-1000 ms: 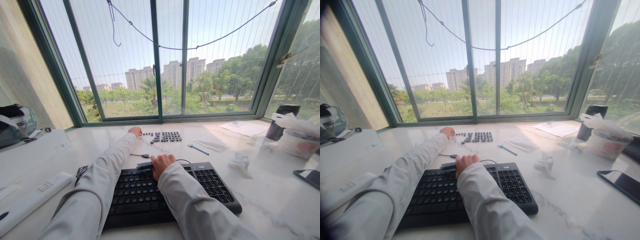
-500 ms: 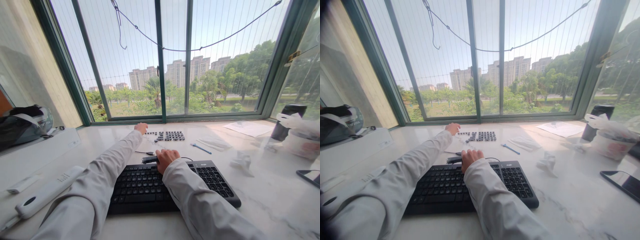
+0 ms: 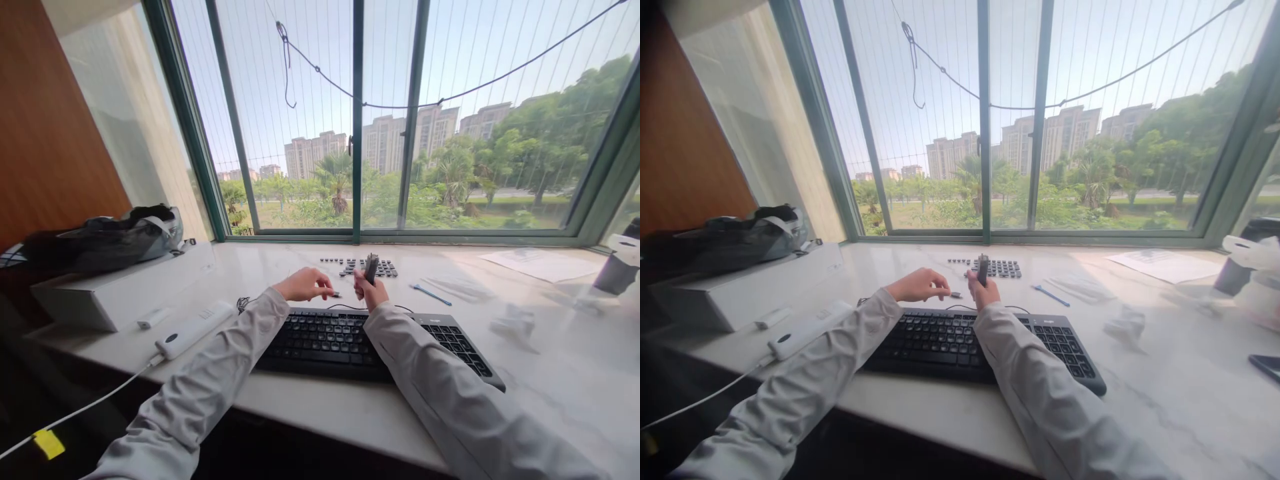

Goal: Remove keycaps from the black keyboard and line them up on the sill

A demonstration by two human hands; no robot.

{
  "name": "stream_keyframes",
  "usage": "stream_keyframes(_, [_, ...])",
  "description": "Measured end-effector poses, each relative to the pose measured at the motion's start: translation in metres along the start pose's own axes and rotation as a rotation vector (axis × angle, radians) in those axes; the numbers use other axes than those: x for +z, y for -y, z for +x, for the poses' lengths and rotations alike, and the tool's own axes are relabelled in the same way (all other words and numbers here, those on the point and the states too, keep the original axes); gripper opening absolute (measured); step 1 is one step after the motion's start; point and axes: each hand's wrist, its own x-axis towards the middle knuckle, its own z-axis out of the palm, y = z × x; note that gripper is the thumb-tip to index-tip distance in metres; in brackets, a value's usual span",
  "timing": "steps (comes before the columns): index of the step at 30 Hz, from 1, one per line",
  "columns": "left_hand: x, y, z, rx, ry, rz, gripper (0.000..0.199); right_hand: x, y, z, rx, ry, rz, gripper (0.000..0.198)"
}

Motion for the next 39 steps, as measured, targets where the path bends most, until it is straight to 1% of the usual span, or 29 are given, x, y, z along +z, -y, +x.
stream_keyframes(2, [0.011,0.003,-0.007,0.050,-0.042,-0.163,0.042,0.004,0.006,0.001,0.053,-0.001,0.343,0.047])
stream_keyframes(3, [0.016,0.005,-0.009,0.063,-0.045,-0.222,0.043,0.006,0.010,0.000,0.075,-0.003,0.471,0.049])
stream_keyframes(4, [0.021,0.006,-0.009,0.072,-0.033,-0.269,0.043,0.007,0.014,-0.002,0.086,0.011,0.548,0.050])
stream_keyframes(7, [0.030,0.009,-0.007,0.124,-0.015,-0.331,0.041,0.010,0.022,-0.008,0.110,0.045,0.612,0.050])
stream_keyframes(11, [0.034,0.008,-0.008,0.208,-0.113,-0.312,0.035,0.016,0.023,-0.012,0.109,0.068,0.620,0.046])
stream_keyframes(15, [0.031,0.010,-0.011,0.207,-0.075,-0.315,0.037,0.023,0.020,-0.013,0.130,0.059,0.725,0.039])
stream_keyframes(18, [0.027,0.012,-0.012,0.207,-0.037,-0.314,0.038,0.026,0.019,-0.012,0.185,-0.006,0.846,0.039])
stream_keyframes(22, [0.022,0.014,-0.012,0.233,-0.017,-0.319,0.037,0.027,0.020,-0.013,0.323,-0.053,0.992,0.033])
stream_keyframes(24, [0.023,0.015,-0.011,0.232,-0.011,-0.325,0.037,0.026,0.023,-0.013,0.385,-0.089,1.003,0.030])
stream_keyframes(27, [0.025,0.017,-0.010,0.226,0.005,-0.330,0.036,0.028,0.027,-0.013,0.412,-0.139,0.970,0.032])
stream_keyframes(33, [0.029,0.022,-0.008,0.205,-0.016,-0.296,0.034,0.033,0.026,-0.007,0.505,-0.168,0.890,0.035])
stream_keyframes(39, [0.031,0.022,-0.008,0.194,0.007,-0.268,0.032,0.036,0.020,-0.006,0.511,-0.185,0.888,0.028])
